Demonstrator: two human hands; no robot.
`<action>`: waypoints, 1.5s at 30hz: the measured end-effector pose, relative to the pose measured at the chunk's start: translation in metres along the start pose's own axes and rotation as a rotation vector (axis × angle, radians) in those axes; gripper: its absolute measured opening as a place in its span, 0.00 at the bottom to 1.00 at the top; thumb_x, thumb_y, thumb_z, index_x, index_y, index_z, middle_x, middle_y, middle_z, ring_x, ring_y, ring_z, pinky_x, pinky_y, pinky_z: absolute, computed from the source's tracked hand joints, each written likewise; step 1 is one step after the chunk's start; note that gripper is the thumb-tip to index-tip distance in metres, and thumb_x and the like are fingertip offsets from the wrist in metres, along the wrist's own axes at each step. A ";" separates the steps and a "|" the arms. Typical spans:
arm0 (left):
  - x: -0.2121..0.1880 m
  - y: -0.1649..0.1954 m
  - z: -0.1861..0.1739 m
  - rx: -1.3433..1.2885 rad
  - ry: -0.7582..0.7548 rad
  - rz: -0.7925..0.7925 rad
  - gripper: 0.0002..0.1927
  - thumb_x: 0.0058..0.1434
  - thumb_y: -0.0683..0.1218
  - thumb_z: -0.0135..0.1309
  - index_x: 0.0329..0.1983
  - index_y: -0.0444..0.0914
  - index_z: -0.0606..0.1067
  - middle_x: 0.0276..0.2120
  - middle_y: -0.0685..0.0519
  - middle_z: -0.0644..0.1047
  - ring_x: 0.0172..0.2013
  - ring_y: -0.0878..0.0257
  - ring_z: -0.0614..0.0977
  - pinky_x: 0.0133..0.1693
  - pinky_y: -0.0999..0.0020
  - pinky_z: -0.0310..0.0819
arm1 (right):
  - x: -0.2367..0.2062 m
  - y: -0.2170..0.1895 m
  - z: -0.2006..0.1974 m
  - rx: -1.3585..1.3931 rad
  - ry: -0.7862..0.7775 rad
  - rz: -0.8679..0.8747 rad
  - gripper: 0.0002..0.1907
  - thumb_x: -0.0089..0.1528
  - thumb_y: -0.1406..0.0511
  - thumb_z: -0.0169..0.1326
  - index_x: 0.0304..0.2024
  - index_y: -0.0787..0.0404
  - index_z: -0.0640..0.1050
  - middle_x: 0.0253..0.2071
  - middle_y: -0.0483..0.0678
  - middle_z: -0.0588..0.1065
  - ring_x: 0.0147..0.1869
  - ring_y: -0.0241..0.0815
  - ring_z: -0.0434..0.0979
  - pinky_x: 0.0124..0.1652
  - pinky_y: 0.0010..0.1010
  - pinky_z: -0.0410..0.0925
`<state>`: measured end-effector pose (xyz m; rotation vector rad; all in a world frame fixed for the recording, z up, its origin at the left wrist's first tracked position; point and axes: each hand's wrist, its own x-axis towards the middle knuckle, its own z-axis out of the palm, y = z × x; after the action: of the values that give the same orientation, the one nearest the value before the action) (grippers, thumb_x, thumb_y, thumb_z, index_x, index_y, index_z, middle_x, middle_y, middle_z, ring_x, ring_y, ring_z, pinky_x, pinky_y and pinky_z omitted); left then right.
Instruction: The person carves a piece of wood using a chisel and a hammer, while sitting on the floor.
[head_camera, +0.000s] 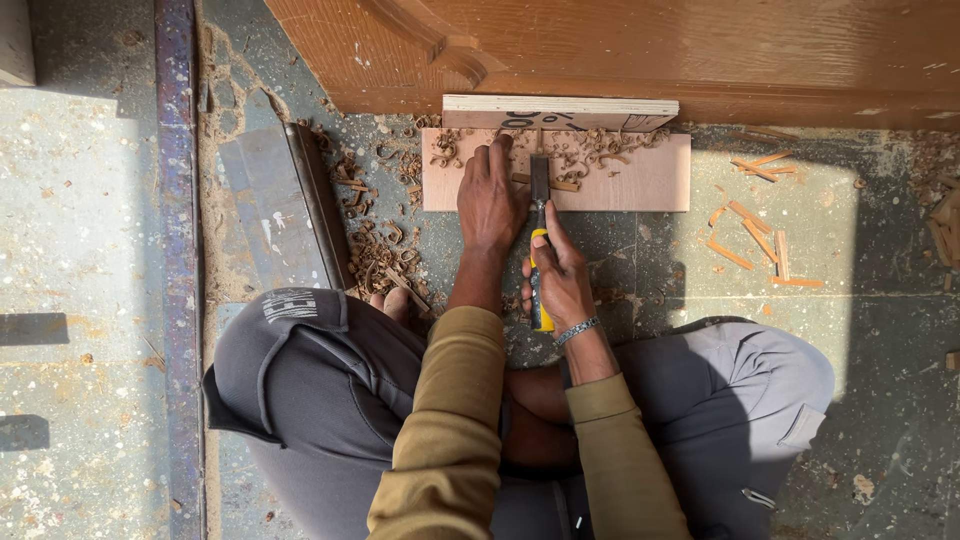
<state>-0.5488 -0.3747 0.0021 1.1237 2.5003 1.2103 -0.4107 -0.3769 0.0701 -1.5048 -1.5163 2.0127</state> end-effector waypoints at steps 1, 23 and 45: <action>-0.001 0.001 0.000 -0.009 -0.007 -0.007 0.39 0.47 0.43 0.71 0.62 0.39 0.66 0.48 0.45 0.75 0.50 0.48 0.78 0.51 0.55 0.75 | -0.004 0.000 -0.002 -0.014 0.003 0.016 0.32 0.70 0.60 0.44 0.76 0.36 0.55 0.25 0.42 0.68 0.19 0.32 0.67 0.17 0.27 0.66; 0.001 0.006 -0.005 -0.030 -0.037 -0.036 0.41 0.46 0.46 0.72 0.63 0.40 0.65 0.50 0.46 0.74 0.51 0.48 0.77 0.51 0.55 0.74 | 0.032 -0.007 -0.001 -0.046 0.004 -0.030 0.32 0.71 0.63 0.43 0.77 0.37 0.56 0.26 0.43 0.68 0.19 0.33 0.67 0.17 0.28 0.66; 0.009 0.001 0.010 -0.154 0.128 0.032 0.12 0.59 0.42 0.62 0.47 0.44 0.83 0.48 0.52 0.80 0.48 0.58 0.82 0.50 0.63 0.83 | -0.066 0.025 -0.085 0.403 0.070 -0.164 0.33 0.71 0.60 0.43 0.78 0.42 0.52 0.30 0.46 0.69 0.21 0.34 0.69 0.18 0.27 0.68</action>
<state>-0.5506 -0.3618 -0.0021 1.0844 2.4363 1.4993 -0.3031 -0.3815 0.0928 -1.2333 -1.0827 1.9941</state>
